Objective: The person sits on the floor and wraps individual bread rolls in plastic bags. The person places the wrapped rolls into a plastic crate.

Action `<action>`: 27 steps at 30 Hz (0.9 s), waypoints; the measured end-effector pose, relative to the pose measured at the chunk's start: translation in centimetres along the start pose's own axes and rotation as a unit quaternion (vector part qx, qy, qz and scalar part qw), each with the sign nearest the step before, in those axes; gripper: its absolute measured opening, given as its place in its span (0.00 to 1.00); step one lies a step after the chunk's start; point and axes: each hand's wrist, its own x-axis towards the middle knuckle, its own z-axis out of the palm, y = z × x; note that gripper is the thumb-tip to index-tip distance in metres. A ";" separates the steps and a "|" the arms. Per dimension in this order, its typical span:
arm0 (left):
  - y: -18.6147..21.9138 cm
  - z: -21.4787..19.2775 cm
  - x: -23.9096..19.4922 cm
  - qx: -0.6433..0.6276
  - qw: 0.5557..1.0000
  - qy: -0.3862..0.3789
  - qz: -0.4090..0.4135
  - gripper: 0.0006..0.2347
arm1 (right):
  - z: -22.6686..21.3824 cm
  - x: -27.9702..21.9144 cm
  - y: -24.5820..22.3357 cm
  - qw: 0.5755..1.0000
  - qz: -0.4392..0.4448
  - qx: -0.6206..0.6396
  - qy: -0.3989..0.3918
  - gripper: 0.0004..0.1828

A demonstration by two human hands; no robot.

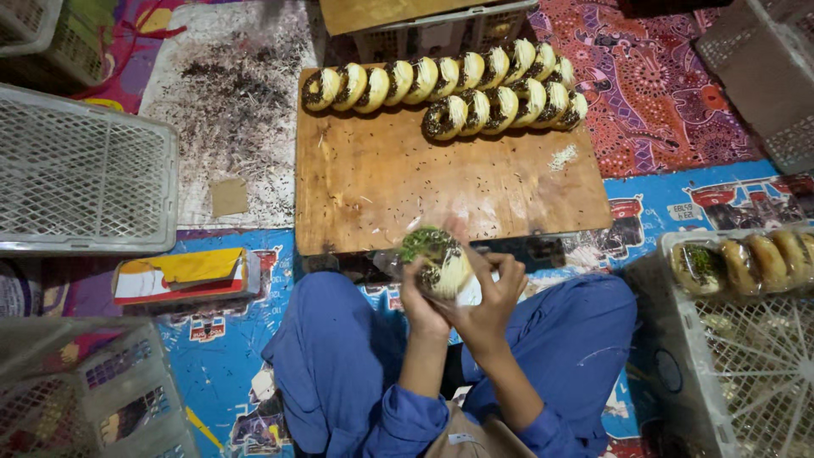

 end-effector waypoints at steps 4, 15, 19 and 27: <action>0.3 -0.6 -0.6 -0.015 0.999 0.021 -0.032 0.35 | -0.5 0.6 0.6 0.998 -0.023 -0.025 -0.057 0.44; 1.0 -7.2 -4.2 0.253 0.944 0.204 -0.059 0.28 | -4.1 0.0 5.8 0.895 -0.370 0.127 -0.215 0.16; 3.0 -6.5 -6.8 0.534 0.845 0.015 0.010 0.22 | -4.4 2.1 5.4 0.877 -0.068 0.237 -0.411 0.07; 4.2 -1.5 -7.1 0.659 0.735 -0.114 -0.117 0.10 | -7.3 6.4 1.3 0.911 -0.207 0.189 -0.301 0.13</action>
